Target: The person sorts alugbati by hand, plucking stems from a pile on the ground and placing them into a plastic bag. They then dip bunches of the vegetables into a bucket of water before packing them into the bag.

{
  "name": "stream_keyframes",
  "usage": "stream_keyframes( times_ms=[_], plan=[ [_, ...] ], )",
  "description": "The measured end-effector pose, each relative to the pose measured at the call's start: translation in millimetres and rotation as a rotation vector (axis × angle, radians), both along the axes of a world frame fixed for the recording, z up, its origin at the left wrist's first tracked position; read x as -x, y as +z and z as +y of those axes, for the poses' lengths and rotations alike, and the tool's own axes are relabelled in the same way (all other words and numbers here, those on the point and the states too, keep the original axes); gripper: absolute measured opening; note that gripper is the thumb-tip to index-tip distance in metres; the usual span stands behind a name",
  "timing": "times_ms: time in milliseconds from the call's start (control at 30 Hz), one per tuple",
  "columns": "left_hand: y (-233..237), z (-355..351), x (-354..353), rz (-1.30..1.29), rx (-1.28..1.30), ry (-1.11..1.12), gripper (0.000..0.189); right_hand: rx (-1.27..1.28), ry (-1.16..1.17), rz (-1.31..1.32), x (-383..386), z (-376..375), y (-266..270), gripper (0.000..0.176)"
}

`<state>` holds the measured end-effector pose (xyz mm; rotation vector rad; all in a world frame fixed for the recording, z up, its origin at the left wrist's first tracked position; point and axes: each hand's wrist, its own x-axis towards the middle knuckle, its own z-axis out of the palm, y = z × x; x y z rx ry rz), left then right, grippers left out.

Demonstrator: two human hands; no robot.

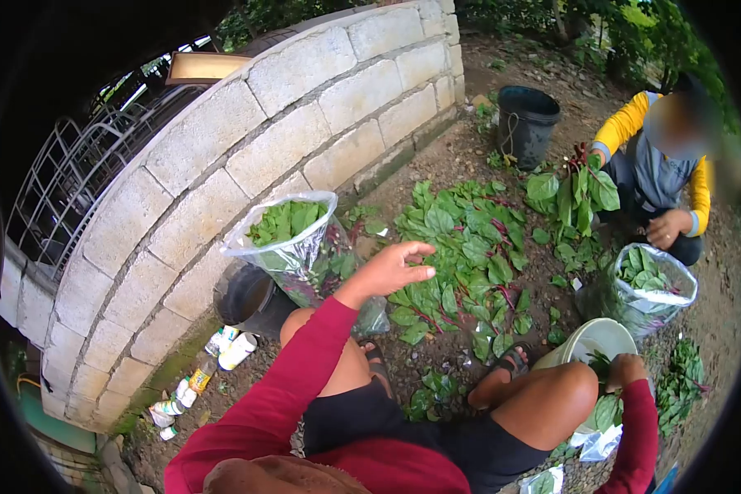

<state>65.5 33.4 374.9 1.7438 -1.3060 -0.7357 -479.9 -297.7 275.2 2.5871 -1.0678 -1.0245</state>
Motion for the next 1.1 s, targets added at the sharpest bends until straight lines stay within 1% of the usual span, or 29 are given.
stream_keyframes(
  times_ms=[67,100,133,267,300,400,567,733,900,933,1000,1033,1067,1100],
  plan=[
    [-2,-3,5,-0.031,-0.045,-0.021,0.057,-0.077,-0.1,-0.007,-12,-20,-36,0.05],
    [-7,-5,7,-0.036,-0.061,-0.024,0.057,-0.097,-0.173,-0.008,-14,-34,-63,0.057],
    [-12,-8,10,-0.041,-0.078,-0.029,0.057,-0.107,-0.208,-0.048,-13,-46,-87,0.057],
    [-30,-17,26,-0.308,-0.125,-0.208,0.058,-0.127,-0.323,-0.165,8,-68,-177,0.054],
    [-28,-21,30,-0.316,-0.177,-0.277,0.059,-0.128,-0.341,-0.171,4,-69,-187,0.054],
    [-23,-31,44,-0.386,-0.252,-0.373,0.06,-0.136,-0.374,-0.181,1,-69,-207,0.053],
    [-20,-35,49,-0.383,-0.254,-0.369,0.058,-0.14,-0.402,-0.189,1,-67,-221,0.051],
    [-21,-34,46,-0.415,-0.267,-0.355,0.058,-0.124,-0.403,-0.182,6,-66,-220,0.049],
    [-27,-19,42,-0.442,-0.213,-0.303,0.058,-0.106,-0.39,-0.187,24,-61,-217,0.047],
    [-27,-16,42,-0.445,-0.203,-0.3,0.058,-0.099,-0.378,-0.196,30,-60,-216,0.047],
    [-12,-12,39,-0.43,-0.215,-0.31,0.059,-0.083,-0.335,-0.21,59,-59,-218,0.046],
    [-13,-10,36,-0.448,-0.195,-0.311,0.06,-0.071,-0.298,-0.213,68,-56,-214,0.046],
    [-22,-6,31,-0.499,-0.101,-0.287,0.058,-0.062,-0.253,-0.22,69,-55,-207,0.045],
    [-3,-6,34,-0.472,-0.153,-0.292,0.056,-0.021,-0.212,-0.228,74,-53,-198,0.045]
  ],
)
